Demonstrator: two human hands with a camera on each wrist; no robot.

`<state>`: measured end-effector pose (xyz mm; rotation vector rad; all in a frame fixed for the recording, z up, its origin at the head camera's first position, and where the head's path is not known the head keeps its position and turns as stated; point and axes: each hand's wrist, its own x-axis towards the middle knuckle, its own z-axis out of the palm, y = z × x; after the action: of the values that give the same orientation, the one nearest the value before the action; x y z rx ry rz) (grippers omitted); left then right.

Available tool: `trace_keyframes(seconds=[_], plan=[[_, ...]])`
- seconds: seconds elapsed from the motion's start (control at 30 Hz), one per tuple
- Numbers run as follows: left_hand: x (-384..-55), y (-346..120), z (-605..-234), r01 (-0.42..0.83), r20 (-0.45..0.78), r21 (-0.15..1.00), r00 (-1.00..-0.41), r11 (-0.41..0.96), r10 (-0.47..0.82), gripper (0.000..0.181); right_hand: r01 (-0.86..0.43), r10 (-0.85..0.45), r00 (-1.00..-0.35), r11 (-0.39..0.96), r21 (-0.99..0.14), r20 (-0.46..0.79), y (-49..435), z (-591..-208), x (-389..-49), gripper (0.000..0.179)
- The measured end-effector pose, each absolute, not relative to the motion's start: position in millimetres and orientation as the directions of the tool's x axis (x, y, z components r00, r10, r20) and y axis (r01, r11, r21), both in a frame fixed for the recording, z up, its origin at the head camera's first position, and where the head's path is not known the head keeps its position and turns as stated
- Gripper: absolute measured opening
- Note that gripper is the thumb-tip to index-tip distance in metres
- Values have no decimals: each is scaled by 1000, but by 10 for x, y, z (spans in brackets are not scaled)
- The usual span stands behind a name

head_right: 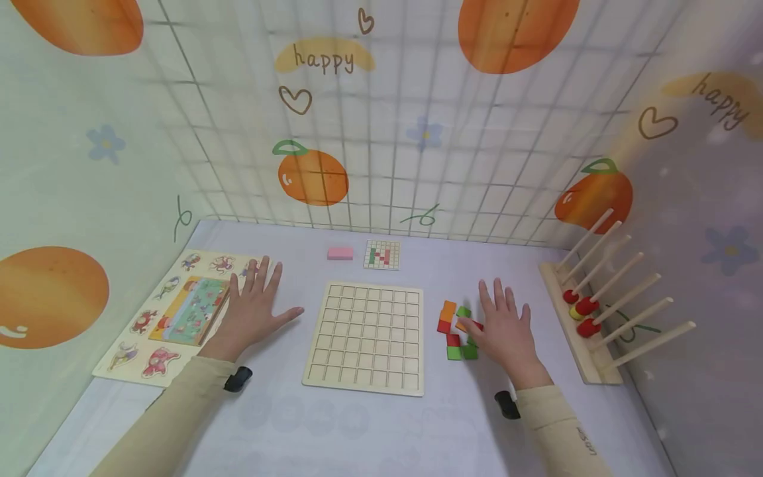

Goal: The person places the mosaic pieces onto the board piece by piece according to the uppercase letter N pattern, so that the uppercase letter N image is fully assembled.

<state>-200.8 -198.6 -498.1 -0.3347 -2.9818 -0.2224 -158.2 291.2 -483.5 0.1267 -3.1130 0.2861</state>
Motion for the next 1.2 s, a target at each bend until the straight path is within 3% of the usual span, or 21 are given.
trace_keyframes(seconds=[0.27,0.7,0.9,1.2], plan=[[-1983,-1971,-4918,221,151,174,-969,960,196,102,-105,-92,-993,977,-186,78,2905,-4825,-1558,85],[-1940,-1906,-5005,267,185,385,-960,883,209,66,-70,-66,-998,921,-384,22,2866,-4806,-1526,49],[-1891,-1829,-5116,262,96,526,-963,809,250,55,-22,-38,-999,902,-431,-28,2804,-4935,-1559,40],[-1821,-1688,-5264,216,-21,595,-959,775,283,56,27,-10,-997,894,-447,-79,2735,-5062,-1613,40]])
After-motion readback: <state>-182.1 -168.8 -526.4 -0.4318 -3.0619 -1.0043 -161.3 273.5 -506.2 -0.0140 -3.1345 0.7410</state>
